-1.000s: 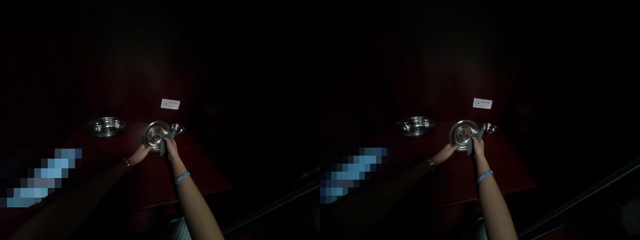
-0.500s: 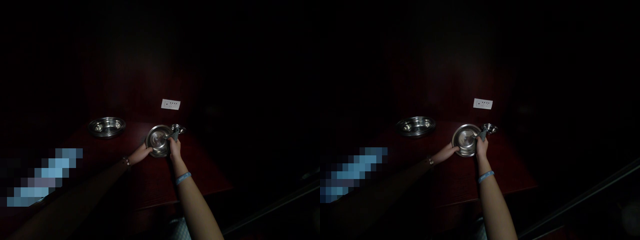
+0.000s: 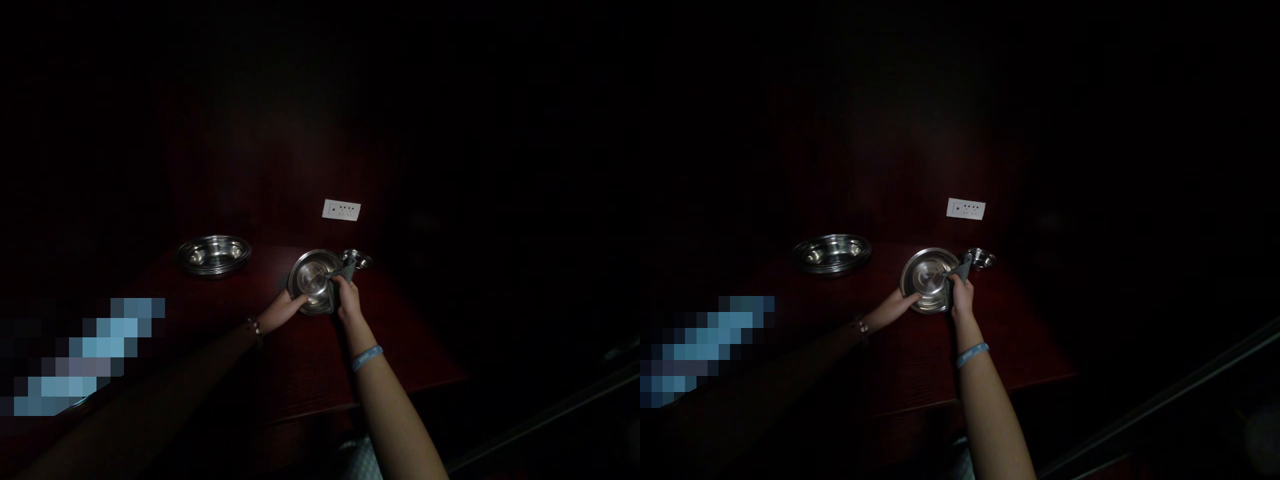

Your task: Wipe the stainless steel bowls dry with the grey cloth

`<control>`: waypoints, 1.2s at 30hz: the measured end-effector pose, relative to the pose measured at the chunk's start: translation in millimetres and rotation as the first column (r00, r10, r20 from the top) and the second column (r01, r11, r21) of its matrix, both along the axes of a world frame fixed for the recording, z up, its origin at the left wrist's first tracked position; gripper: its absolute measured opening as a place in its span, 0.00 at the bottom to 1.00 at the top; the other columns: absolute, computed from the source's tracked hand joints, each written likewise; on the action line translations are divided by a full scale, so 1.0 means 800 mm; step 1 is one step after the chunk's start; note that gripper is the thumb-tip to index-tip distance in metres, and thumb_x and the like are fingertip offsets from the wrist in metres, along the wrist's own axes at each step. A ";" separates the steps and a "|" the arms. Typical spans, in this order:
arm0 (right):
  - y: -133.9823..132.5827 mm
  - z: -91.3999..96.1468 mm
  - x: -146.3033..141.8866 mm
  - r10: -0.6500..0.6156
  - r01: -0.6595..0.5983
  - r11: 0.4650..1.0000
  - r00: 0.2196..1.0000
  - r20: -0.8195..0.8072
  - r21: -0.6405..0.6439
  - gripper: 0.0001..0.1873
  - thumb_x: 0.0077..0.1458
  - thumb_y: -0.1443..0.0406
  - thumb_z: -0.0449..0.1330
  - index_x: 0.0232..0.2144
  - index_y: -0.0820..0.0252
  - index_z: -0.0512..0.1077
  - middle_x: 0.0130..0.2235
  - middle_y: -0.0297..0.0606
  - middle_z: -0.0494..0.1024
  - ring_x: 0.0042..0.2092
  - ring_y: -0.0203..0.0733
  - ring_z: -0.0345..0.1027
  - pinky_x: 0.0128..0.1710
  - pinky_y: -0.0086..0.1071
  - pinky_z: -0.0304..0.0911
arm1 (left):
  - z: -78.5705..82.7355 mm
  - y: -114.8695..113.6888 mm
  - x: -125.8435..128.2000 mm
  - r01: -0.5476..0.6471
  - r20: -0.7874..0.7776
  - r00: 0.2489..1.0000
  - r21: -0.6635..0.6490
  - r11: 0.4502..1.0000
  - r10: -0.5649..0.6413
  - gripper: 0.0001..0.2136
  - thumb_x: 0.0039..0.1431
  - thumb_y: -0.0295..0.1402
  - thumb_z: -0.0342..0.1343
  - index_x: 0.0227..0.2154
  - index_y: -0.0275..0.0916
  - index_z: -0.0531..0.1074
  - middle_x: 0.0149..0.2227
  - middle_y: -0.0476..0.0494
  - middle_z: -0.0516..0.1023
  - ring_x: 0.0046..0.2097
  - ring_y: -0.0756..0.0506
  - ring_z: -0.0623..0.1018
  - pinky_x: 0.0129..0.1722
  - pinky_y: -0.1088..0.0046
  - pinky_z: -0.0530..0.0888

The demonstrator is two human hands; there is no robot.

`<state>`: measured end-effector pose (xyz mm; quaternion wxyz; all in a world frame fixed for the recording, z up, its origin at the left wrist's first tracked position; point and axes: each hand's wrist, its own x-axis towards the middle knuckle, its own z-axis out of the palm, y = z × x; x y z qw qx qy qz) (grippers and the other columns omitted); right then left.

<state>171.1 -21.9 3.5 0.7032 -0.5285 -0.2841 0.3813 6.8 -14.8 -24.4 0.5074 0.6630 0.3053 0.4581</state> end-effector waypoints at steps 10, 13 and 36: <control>0.007 -0.006 -0.004 0.106 -0.111 0.993 0.986 -0.128 -0.033 0.09 0.38 0.64 0.63 0.27 0.57 0.72 0.25 0.32 0.80 0.32 0.44 0.76 0.34 0.33 0.72 | -0.005 0.002 0.001 -0.087 0.013 0.996 0.036 0.996 0.086 0.33 0.53 0.33 0.59 0.63 0.37 0.60 0.67 0.35 0.66 0.68 0.38 0.65 0.70 0.58 0.56; 0.007 -0.007 -0.007 0.135 -0.142 0.990 0.972 -0.194 -0.023 0.09 0.39 0.65 0.63 0.28 0.57 0.72 0.26 0.32 0.80 0.33 0.44 0.77 0.37 0.34 0.73 | -0.007 0.003 0.002 -0.049 0.008 0.999 0.011 0.999 0.049 0.31 0.54 0.34 0.60 0.62 0.37 0.63 0.67 0.36 0.66 0.68 0.38 0.65 0.70 0.56 0.55; -0.004 0.004 0.000 0.001 -0.004 0.999 0.997 0.072 0.042 0.07 0.40 0.65 0.60 0.27 0.56 0.75 0.27 0.30 0.79 0.32 0.40 0.70 0.34 0.29 0.64 | 0.004 0.007 -0.006 -0.063 0.055 0.996 -0.075 0.995 0.068 0.26 0.47 0.28 0.59 0.53 0.34 0.72 0.55 0.38 0.80 0.58 0.36 0.76 0.62 0.56 0.68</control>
